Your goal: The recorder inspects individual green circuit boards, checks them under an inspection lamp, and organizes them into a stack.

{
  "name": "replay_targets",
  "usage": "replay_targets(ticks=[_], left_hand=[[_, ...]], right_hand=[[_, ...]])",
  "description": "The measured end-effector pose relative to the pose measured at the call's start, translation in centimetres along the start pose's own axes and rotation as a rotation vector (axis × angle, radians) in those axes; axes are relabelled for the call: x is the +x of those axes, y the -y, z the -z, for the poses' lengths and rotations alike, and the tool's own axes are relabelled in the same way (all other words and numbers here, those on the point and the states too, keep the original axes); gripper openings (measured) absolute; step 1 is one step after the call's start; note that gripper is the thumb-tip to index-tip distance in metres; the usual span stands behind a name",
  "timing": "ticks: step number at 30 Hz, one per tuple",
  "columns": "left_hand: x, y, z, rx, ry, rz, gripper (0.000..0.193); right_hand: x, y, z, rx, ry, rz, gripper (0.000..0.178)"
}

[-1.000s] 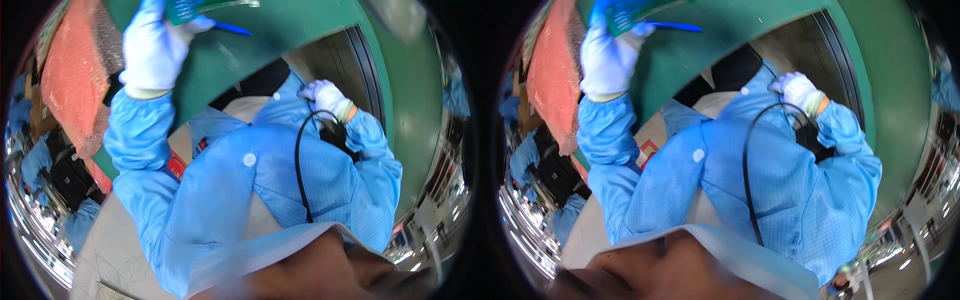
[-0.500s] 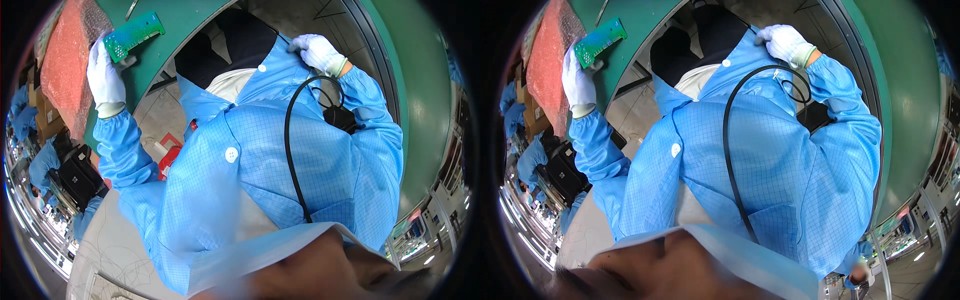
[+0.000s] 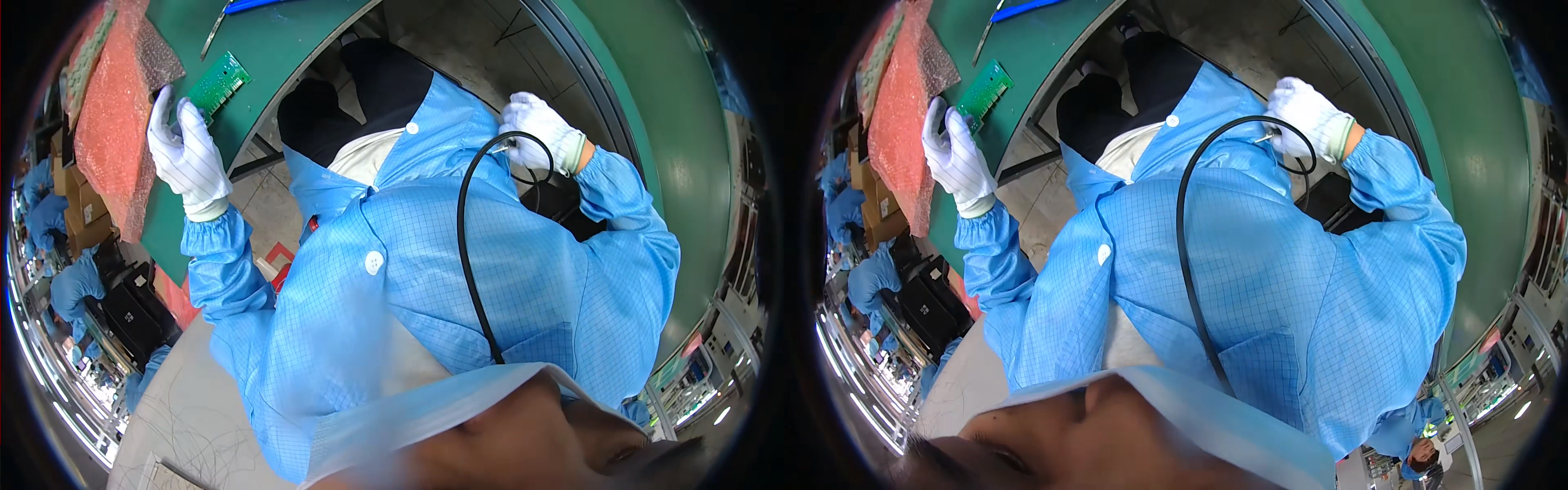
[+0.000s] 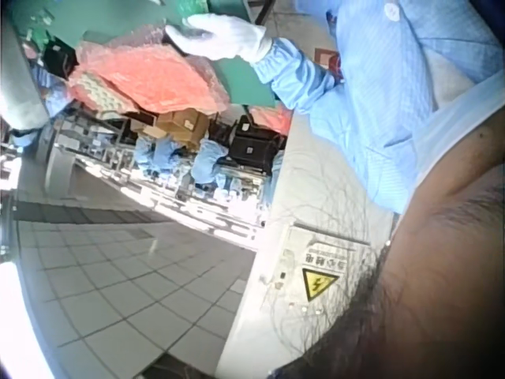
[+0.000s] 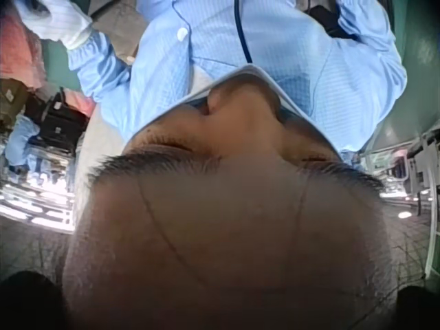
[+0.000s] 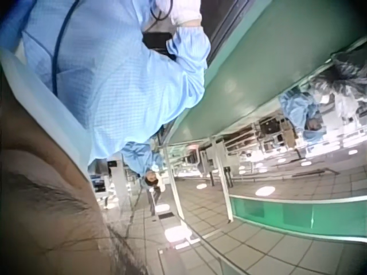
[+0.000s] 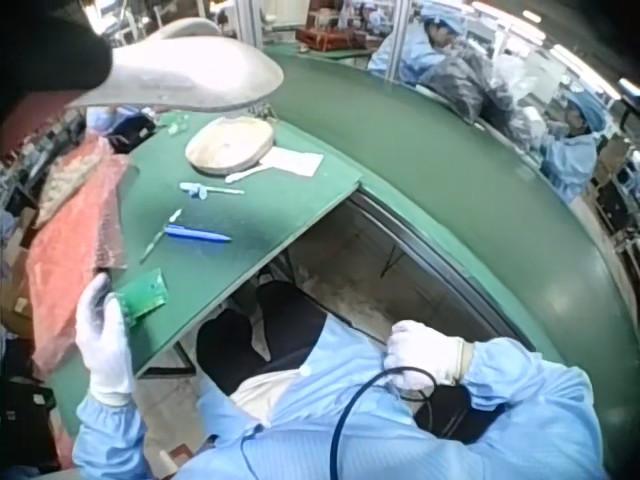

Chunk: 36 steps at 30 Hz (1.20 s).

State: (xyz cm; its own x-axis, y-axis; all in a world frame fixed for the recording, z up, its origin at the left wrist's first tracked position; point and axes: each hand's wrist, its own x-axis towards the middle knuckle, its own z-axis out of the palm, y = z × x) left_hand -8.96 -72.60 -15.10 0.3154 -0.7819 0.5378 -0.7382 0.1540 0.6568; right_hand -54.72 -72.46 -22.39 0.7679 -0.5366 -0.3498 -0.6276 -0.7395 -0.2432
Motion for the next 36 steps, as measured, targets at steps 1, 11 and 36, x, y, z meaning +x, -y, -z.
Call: replay_targets(ticks=[1,11,36], left_hand=[[-0.1,0.2,-0.1,-0.003,-0.004,-0.002,0.033],[-0.8,3.4,-0.6,-0.052,-0.061,0.090,0.028],[-0.3,2.3,-1.5,0.203,-0.110,0.113,0.034]], right_hand=[[-0.5,-0.2,0.6,0.044,-0.022,0.049,0.017],[-1.3,-3.9,-1.3,0.520,-0.096,0.031,0.038],[8.8,-25.7,-33.0,0.938,-0.905,-1.210,0.025]])
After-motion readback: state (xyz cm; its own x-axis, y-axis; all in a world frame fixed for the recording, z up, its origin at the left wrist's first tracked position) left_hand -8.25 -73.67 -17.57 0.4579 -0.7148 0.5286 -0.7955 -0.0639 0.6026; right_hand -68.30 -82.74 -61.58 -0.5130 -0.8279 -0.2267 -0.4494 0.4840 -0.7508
